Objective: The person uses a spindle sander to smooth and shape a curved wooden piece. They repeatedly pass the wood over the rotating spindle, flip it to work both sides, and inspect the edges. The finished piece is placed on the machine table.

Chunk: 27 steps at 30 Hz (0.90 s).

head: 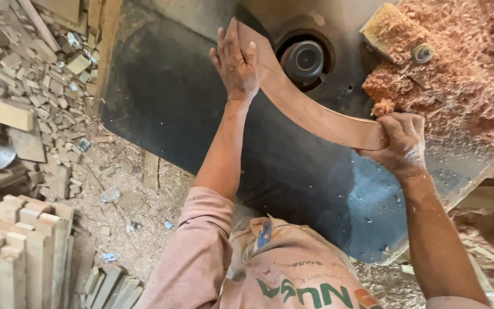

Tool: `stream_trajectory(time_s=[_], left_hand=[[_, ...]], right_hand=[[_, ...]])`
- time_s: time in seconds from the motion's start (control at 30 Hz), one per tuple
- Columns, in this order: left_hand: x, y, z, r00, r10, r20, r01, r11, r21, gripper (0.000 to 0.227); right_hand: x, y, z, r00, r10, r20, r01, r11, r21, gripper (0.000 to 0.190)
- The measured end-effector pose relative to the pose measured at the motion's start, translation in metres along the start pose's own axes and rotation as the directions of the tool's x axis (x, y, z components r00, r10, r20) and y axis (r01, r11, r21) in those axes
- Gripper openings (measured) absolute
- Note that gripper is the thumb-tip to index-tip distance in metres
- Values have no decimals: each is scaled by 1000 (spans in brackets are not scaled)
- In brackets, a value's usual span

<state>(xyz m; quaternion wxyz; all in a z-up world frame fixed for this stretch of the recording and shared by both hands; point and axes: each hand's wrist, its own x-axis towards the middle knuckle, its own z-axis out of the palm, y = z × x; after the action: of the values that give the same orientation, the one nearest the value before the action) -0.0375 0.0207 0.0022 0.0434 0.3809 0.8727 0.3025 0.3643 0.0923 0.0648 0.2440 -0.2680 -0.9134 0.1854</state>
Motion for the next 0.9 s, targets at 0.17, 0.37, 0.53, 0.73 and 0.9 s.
stream_trajectory(time_s=[0.17,0.37,0.53,0.73,0.9], left_hand=[[2,-1,1,1000,1,14,-1,1000,-11,62],[6,1,-1,1000,-15,23,15,1000,-19,66],[9,1,-4,1000,-9,24,10,999,-48,62],[14,3,-8,999,-24,28,26,997,-69,62],[18,-3,-5,1000,-22,16,24,997,-79,59]], right_hand=[[-8,7,4,999,32,27,-32,999,-22,70],[0,6,4,1000,4,10,-4,999,-39,65],[0,8,7,999,27,26,-26,999,-21,69],[4,9,10,999,37,28,-36,998,-42,69],[6,10,14,998,48,43,-47,999,-25,72]])
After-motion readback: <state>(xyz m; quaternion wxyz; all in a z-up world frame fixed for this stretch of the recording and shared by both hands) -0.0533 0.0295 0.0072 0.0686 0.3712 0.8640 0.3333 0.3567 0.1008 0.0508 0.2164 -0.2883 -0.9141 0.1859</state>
